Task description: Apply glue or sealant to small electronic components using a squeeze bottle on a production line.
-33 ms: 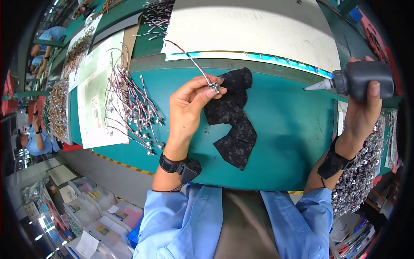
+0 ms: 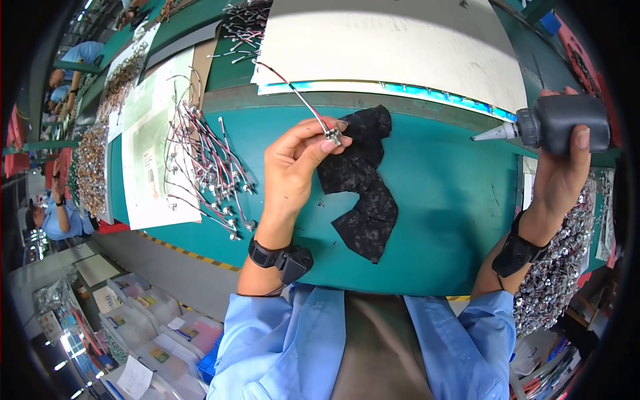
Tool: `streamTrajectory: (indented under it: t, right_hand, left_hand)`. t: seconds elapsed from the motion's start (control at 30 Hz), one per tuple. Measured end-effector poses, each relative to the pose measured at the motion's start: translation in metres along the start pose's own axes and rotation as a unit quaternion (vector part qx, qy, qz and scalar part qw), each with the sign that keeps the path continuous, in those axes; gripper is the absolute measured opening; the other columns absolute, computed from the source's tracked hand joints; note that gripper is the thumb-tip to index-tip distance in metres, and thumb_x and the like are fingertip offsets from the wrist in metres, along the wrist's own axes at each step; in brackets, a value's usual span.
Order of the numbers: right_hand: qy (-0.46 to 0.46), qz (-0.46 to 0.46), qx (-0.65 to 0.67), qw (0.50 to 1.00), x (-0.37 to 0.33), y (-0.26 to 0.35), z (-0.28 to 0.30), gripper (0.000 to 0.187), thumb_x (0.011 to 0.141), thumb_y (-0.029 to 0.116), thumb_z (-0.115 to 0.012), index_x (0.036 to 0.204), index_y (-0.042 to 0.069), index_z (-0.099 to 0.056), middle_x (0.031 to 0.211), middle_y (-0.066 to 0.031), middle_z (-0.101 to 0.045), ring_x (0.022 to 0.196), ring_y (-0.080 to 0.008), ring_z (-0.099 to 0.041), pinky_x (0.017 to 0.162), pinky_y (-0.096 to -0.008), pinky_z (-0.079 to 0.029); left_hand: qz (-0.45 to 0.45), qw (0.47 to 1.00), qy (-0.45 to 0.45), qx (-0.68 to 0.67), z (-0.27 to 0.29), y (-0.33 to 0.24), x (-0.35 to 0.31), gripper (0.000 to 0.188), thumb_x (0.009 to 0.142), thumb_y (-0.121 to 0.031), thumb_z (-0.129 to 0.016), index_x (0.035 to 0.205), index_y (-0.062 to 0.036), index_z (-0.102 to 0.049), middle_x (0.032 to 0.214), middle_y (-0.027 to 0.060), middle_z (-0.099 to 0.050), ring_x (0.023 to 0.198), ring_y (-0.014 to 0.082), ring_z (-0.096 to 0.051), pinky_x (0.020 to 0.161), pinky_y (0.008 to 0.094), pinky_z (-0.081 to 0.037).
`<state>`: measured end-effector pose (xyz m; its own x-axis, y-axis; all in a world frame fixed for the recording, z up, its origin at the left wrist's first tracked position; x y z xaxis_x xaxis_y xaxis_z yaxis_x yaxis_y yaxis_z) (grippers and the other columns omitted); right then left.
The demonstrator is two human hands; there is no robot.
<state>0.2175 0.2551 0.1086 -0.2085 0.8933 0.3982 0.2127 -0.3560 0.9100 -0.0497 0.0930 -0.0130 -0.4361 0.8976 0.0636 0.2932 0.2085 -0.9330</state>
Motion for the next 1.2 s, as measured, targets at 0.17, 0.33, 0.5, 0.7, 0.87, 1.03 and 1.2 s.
streamTrajectory:
  t: [0.17, 0.33, 0.5, 0.7, 0.87, 1.03, 1.2]
  right_hand:
    - [-0.057, -0.005, 0.037, 0.998, 0.000, -0.001, 0.009, 0.048, 0.081, 0.033, -0.051, 0.112, -0.002, -0.041, 0.105, -0.0135, -0.050, 0.098, -0.0256, -0.052, 0.061, -0.0266, -0.046]
    - [-0.089, 0.007, 0.053, 0.995, 0.001, 0.004, 0.019, 0.046, 0.082, 0.032, -0.049, 0.112, -0.001, -0.042, 0.103, -0.0146, -0.052, 0.093, -0.0220, -0.054, 0.058, -0.0247, -0.044]
    - [-0.079, -0.018, 0.095, 0.992, 0.003, -0.001, 0.021, 0.044, 0.084, 0.031, -0.048, 0.114, 0.001, -0.040, 0.107, -0.0155, -0.049, 0.093, -0.0208, -0.051, 0.067, -0.0288, -0.039]
    - [-0.085, -0.057, 0.118, 0.988, 0.004, -0.010, 0.025, 0.048, 0.085, 0.029, -0.045, 0.121, 0.000, -0.031, 0.121, -0.0181, -0.038, 0.112, -0.0283, -0.040, 0.091, -0.0377, -0.034]
    - [-0.134, -0.052, 0.114, 0.983, 0.008, -0.011, 0.042, 0.049, 0.086, 0.029, -0.043, 0.121, -0.003, -0.032, 0.122, -0.0217, -0.037, 0.114, -0.0266, -0.039, 0.093, -0.0339, -0.031]
    - [-0.115, -0.040, 0.118, 0.986, 0.009, -0.016, 0.043, 0.050, 0.087, 0.029, -0.041, 0.121, -0.006, -0.031, 0.122, -0.0238, -0.037, 0.114, -0.0255, -0.039, 0.094, -0.0316, -0.030]
    - [-0.114, -0.057, 0.118, 0.985, 0.013, -0.018, 0.042, 0.051, 0.086, 0.030, -0.042, 0.121, -0.005, -0.032, 0.120, -0.0227, -0.039, 0.112, -0.0243, -0.041, 0.089, -0.0293, -0.034]
  left_hand:
    - [-0.030, 0.999, 0.021, 0.011, -0.003, -0.007, 0.000, 0.017, 0.078, 0.003, -0.052, 0.094, 0.0063, -0.053, 0.097, 0.0168, -0.055, 0.081, 0.0221, -0.059, 0.071, 0.0282, -0.049]
    - [-0.031, 0.999, 0.021, 0.024, -0.004, -0.010, 0.002, 0.017, 0.078, 0.001, -0.053, 0.094, 0.0056, -0.054, 0.096, 0.0168, -0.056, 0.080, 0.0214, -0.058, 0.071, 0.0277, -0.048]
    - [-0.027, 0.999, 0.023, 0.009, -0.007, -0.010, 0.002, 0.018, 0.078, 0.000, -0.053, 0.095, 0.0041, -0.053, 0.096, 0.0178, -0.056, 0.079, 0.0208, -0.059, 0.071, 0.0271, -0.048]
    - [-0.012, 0.999, 0.044, -0.019, -0.008, -0.007, 0.000, 0.017, 0.078, -0.006, -0.055, 0.094, -0.0016, -0.053, 0.094, 0.0152, -0.056, 0.075, 0.0216, -0.056, 0.068, 0.0334, -0.044]
    - [-0.011, 0.973, 0.133, -0.186, -0.017, -0.006, -0.002, 0.015, 0.078, -0.007, -0.055, 0.093, -0.0069, -0.054, 0.094, 0.0121, -0.056, 0.074, 0.0222, -0.054, 0.067, 0.0343, -0.041]
    - [-0.013, 0.942, 0.179, -0.285, -0.022, -0.004, -0.002, 0.016, 0.078, -0.007, -0.055, 0.093, -0.0068, -0.053, 0.094, 0.0145, -0.055, 0.075, 0.0245, -0.054, 0.068, 0.0354, -0.043]
    - [-0.017, 0.943, 0.180, -0.280, -0.024, -0.011, 0.000, 0.017, 0.077, -0.008, -0.057, 0.092, -0.0063, -0.053, 0.093, 0.0152, -0.055, 0.075, 0.0246, -0.053, 0.067, 0.0365, -0.043]
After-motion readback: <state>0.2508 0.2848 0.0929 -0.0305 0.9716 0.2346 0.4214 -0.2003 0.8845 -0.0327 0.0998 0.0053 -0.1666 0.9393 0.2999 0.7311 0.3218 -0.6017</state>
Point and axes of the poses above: each hand's wrist, its own x-axis towards the middle knuckle, its own z-axis out of the back of the hand, y = z × x, the point moved 10 cm from there along x, towards the middle knuckle
